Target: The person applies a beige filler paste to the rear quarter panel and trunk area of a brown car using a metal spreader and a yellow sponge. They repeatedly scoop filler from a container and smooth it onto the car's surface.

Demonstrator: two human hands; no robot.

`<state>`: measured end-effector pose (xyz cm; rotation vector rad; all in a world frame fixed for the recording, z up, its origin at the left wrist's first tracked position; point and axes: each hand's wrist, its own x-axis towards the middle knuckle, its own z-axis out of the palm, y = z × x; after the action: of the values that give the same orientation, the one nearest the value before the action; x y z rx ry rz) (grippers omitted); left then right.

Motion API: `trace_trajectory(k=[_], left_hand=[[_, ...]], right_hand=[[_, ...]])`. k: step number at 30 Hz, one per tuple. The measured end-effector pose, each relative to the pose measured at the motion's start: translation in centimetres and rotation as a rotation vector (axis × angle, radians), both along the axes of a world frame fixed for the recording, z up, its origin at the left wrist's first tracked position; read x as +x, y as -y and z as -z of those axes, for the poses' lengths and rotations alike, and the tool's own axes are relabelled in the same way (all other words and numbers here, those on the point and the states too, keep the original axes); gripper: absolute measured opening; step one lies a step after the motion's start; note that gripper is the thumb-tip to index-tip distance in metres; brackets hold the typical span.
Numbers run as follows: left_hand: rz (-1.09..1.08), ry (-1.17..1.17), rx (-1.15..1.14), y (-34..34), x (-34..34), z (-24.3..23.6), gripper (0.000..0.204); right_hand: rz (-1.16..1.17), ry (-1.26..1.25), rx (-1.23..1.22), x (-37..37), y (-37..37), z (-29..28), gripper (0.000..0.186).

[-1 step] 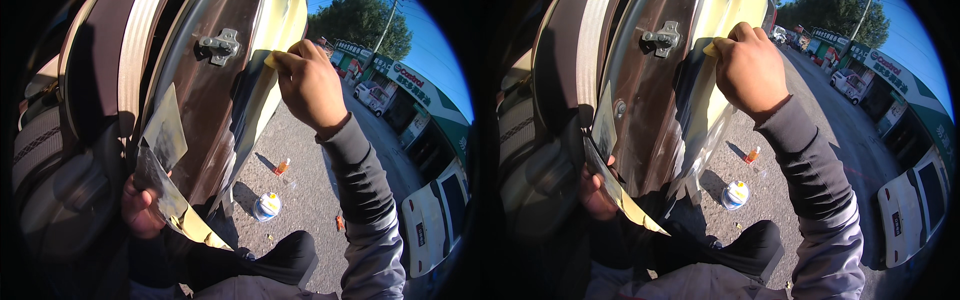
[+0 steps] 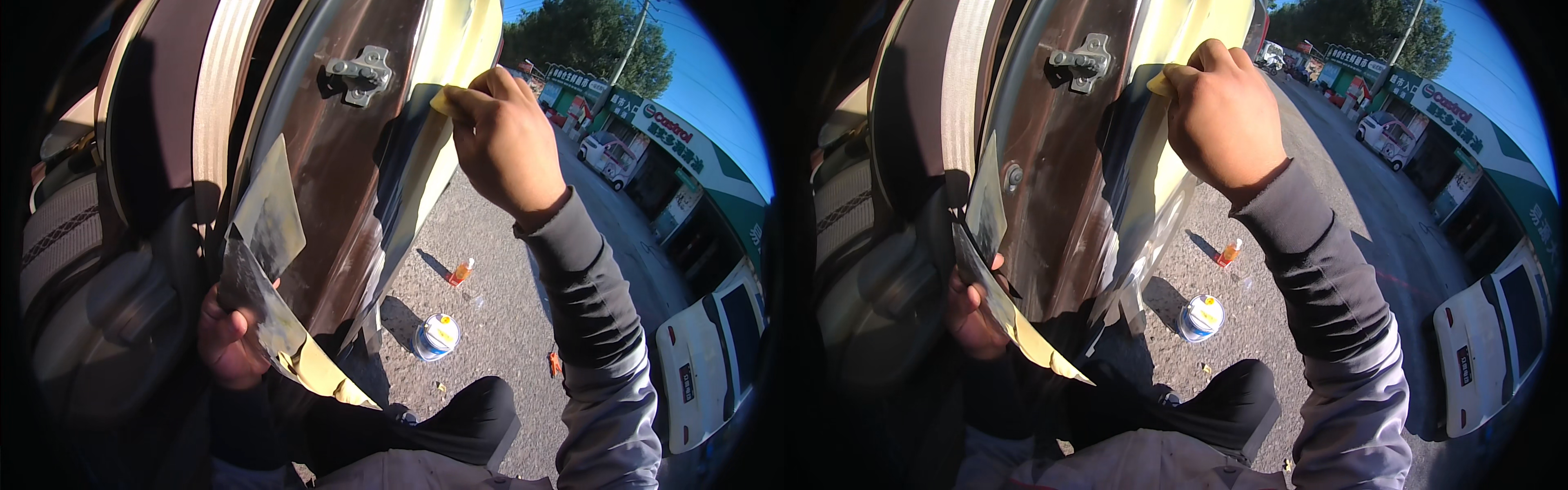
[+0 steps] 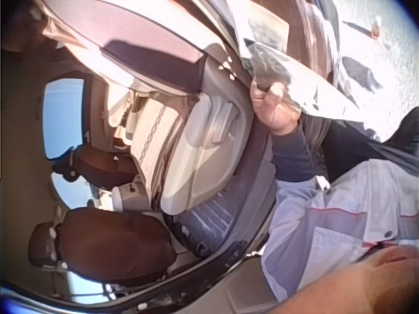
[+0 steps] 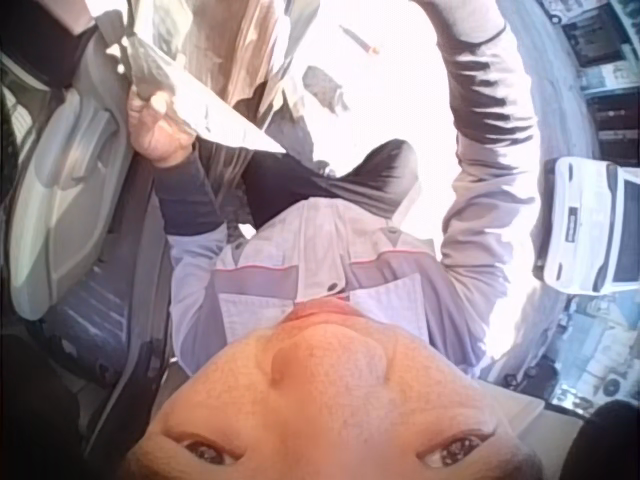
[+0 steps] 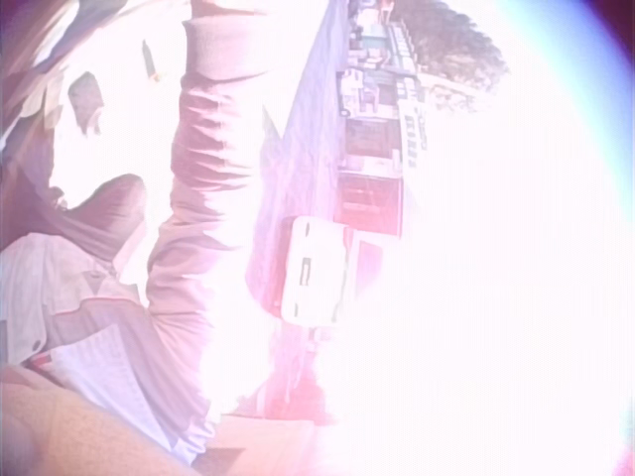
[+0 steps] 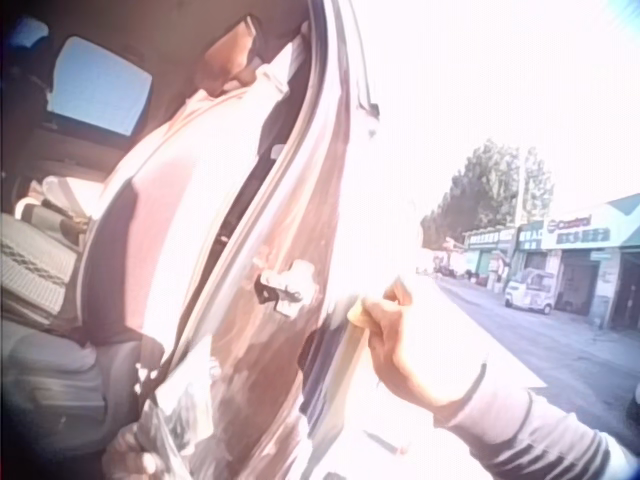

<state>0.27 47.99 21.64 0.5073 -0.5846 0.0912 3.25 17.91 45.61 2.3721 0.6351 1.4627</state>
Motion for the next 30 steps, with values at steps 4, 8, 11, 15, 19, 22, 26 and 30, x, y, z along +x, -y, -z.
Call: trace_trajectory(k=[4, 8, 11, 15, 19, 22, 26, 30], left_hand=[[-0.003, -0.001, -0.004, -0.3, 0.1, 0.3, 0.050], [0.007, 0.017, -0.025, -0.4, 0.3, 0.7, 0.051], [0.049, 0.040, -0.040, -0.6, 0.4, 0.9, 0.050], [0.084, 0.055, -0.066, -0.6, 0.5, 1.0, 0.049], [0.084, 0.053, -0.070, -0.6, 0.6, 1.1, 0.047], [0.090, 0.064, -0.074, -0.6, 0.7, 1.1, 0.046], [0.091, 0.075, -0.075, -0.6, 0.8, 1.2, 0.047], [0.108, 0.068, -0.076, -0.7, 0.8, 1.1, 0.048]], right_hand=[[-0.002, -0.028, 0.025, -0.7, -0.7, 1.4, 0.023], [0.001, -0.048, 0.052, -1.5, -1.6, 2.7, 0.024], [-0.009, -0.085, 0.095, -2.4, -2.4, 3.8, 0.030], [-0.004, -0.125, 0.132, -3.3, -3.2, 5.4, 0.036], [-0.009, -0.138, 0.154, -3.7, -3.4, 7.0, 0.036], [-0.149, -0.148, 0.089, -3.8, -2.9, 8.1, 0.038], [-0.249, -0.108, 0.073, -4.0, -3.1, 10.1, 0.040], [-0.187, -0.210, 0.155, -5.0, -3.9, 11.1, 0.041]])
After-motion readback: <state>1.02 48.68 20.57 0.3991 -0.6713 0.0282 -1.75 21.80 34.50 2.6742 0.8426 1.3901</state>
